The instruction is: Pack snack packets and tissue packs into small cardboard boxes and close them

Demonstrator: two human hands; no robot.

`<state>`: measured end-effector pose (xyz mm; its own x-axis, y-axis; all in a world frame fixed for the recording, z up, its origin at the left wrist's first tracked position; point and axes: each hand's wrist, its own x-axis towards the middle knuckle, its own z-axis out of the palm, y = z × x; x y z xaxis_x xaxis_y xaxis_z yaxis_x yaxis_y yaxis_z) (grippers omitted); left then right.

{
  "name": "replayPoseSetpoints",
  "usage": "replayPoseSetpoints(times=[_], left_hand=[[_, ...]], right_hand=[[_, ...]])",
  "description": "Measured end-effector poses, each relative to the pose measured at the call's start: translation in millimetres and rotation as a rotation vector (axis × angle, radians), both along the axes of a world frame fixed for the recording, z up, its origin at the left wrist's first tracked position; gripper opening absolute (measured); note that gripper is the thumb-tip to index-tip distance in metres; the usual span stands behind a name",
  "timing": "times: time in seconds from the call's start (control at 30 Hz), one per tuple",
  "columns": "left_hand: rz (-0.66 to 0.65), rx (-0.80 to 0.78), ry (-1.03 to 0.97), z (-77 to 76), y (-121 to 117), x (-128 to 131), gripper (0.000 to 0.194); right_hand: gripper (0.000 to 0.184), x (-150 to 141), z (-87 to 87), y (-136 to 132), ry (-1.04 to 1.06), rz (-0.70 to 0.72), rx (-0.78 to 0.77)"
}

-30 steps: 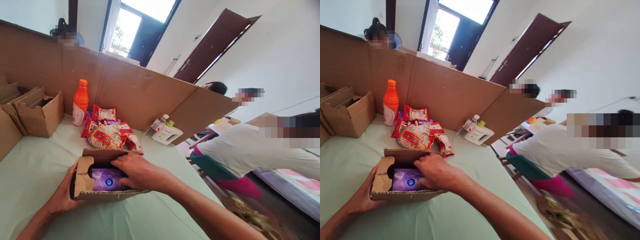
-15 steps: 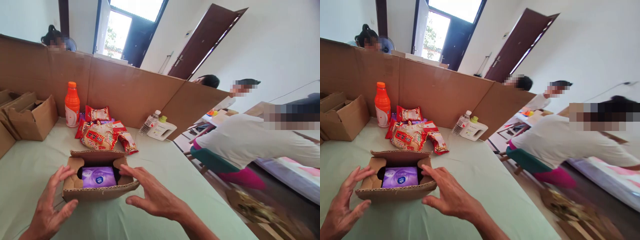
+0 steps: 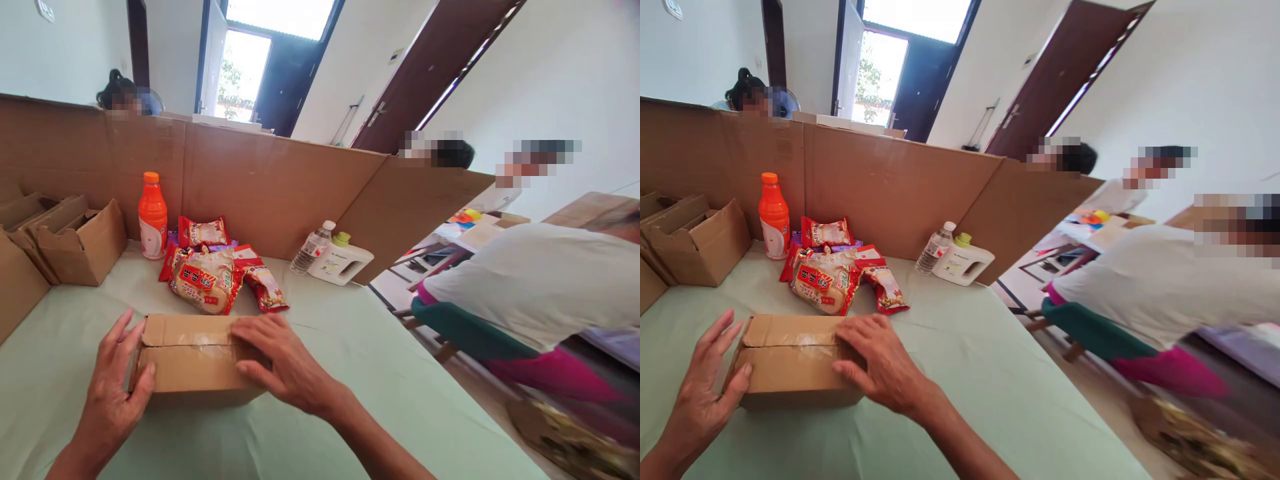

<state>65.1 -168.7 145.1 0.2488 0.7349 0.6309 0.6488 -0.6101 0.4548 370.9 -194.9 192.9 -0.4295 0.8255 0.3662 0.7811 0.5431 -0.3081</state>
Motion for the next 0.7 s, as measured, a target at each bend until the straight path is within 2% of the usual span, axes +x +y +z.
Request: replayPoseSetpoints(times=[0.07, 0.13, 0.23, 0.4, 0.53, 0.6, 0.7], left_hand=[[-0.092, -0.045, 0.010, -5.7, 3, -1, 0.041], [-0.163, -0.105, -0.033, -11.2, 6, -1, 0.035], [-0.159, -0.180, -0.145, -14.1, 7, 1, 0.032], [-0.155, -0.237, -0.219, -11.9, 6, 2, 0.033], [-0.142, -0.256, -0.237, -14.3, 7, 0, 0.031], [-0.141, -0.282, -0.227, -16.0, 8, -1, 0.031], [-0.175, -0.324, -0.222, -21.4, 14, -6, 0.039]], right_hand=[[0.053, 2, -6.4, -5, -0.040, 0.057, -0.047], [0.069, 5, -9.8, -10, -0.075, 0.081, -0.066], [0.080, 9, -5.5, -9, -0.145, 0.096, -0.111], [0.080, 2, 7.9, 13, -0.206, 0.128, -0.228], [0.075, -4, 5.4, 22, -0.180, 0.172, -0.204], [0.070, -3, 3.5, 15, -0.169, 0.163, -0.185], [0.065, 11, 3.6, -11, -0.138, 0.105, -0.204]])
